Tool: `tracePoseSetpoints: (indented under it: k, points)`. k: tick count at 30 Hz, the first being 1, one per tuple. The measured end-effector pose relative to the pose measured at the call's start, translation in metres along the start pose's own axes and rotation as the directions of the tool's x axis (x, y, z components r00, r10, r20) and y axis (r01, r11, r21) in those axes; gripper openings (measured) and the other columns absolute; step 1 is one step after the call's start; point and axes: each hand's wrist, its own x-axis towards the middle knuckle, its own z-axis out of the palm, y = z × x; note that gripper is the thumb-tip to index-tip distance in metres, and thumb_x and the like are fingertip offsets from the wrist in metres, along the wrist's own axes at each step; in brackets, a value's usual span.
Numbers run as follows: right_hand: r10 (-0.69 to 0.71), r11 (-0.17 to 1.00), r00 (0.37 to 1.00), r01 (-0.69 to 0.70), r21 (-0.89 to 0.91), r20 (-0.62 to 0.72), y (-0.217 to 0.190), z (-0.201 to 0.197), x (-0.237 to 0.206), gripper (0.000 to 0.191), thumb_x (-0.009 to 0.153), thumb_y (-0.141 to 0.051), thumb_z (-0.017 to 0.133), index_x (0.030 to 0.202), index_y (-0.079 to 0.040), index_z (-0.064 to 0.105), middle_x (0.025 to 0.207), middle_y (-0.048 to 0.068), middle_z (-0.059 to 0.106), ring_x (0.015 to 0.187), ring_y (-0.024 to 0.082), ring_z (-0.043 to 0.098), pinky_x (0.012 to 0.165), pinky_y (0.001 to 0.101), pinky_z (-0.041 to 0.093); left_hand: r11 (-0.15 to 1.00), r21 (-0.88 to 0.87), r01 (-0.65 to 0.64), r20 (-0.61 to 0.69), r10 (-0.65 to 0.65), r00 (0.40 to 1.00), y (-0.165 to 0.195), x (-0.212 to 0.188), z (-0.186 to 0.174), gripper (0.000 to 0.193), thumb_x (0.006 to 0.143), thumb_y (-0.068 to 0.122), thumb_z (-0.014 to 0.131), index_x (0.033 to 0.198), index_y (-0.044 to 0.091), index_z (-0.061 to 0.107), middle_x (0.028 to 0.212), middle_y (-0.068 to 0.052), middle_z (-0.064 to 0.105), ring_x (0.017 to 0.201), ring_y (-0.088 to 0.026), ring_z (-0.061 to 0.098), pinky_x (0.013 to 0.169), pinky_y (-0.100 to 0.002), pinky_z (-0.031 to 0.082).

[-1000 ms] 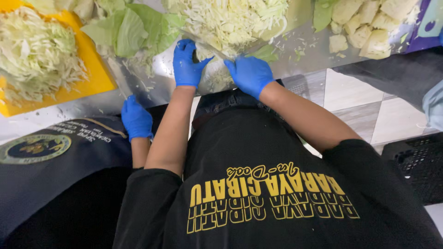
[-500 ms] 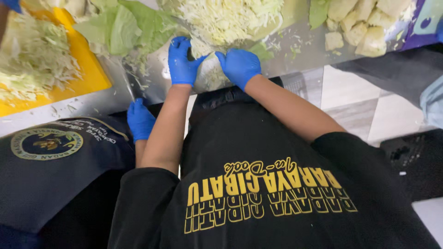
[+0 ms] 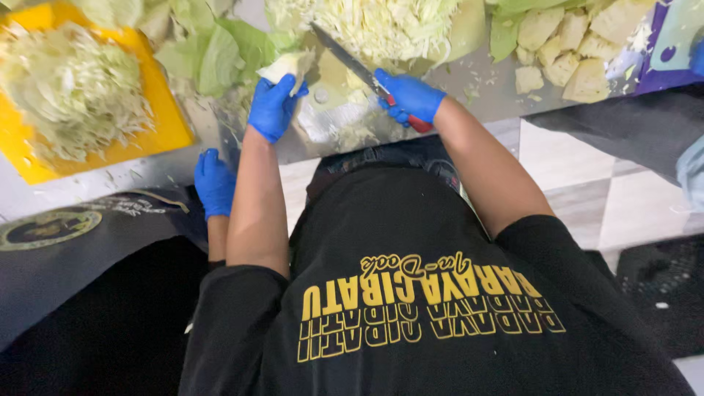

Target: The person slices wedges of cabbage into thin shreds with a knife directly on a stainless steel worktable, pushing finished shreds aside and reaching for new cabbage wedges. Coworkers alongside are also cutting cabbage on cutting boards.

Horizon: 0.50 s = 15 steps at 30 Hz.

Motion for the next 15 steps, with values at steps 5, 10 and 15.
tracePoseSetpoints:
  k: [5, 10, 15]
  points:
    - [-0.08, 0.971, 0.984, 0.041, 0.236, 0.158, -0.019, -0.04, -0.021, 0.056, 0.105, -0.065, 0.047, 0.088, -0.012, 0.058, 0.061, -0.003, 0.045, 0.046, 0.008, 0.037, 0.044, 0.0269, 0.032, 0.908, -0.415, 0.06, 0.128, -0.007, 0.992, 0.017, 0.007, -0.004, 0.046, 0.105, 0.039, 0.057, 0.135, 0.005, 0.062, 0.115, -0.011, 0.07, 0.101, -0.024, 0.066, 0.092, -0.04, 0.054]
    - [-0.625, 0.678, 0.748, 0.376, -0.631, -0.226, 0.01, -0.073, -0.057, 0.058, 0.106, -0.058, 0.053, 0.088, -0.004, 0.064, 0.07, 0.009, 0.063, 0.066, 0.022, 0.063, 0.061, 0.0395, 0.05, 0.895, -0.443, 0.055, 0.116, -0.003, 0.993, 0.035, 0.031, 0.015, 0.046, 0.099, 0.051, 0.056, 0.122, 0.011, 0.061, 0.107, -0.01, 0.07, 0.099, -0.028, 0.067, 0.088, -0.045, 0.054]
    - [-0.516, 0.26, 0.85, 0.033, -0.965, -0.11, 0.042, -0.089, -0.087, 0.053, 0.089, -0.061, 0.066, 0.085, -0.008, 0.066, 0.079, 0.02, 0.069, 0.077, 0.043, 0.067, 0.069, 0.0519, 0.052, 0.852, -0.507, 0.131, 0.111, -0.085, 0.99, 0.033, 0.039, 0.04, 0.053, 0.092, 0.053, 0.055, 0.124, 0.012, 0.062, 0.107, -0.009, 0.071, 0.095, -0.028, 0.067, 0.084, -0.045, 0.054]
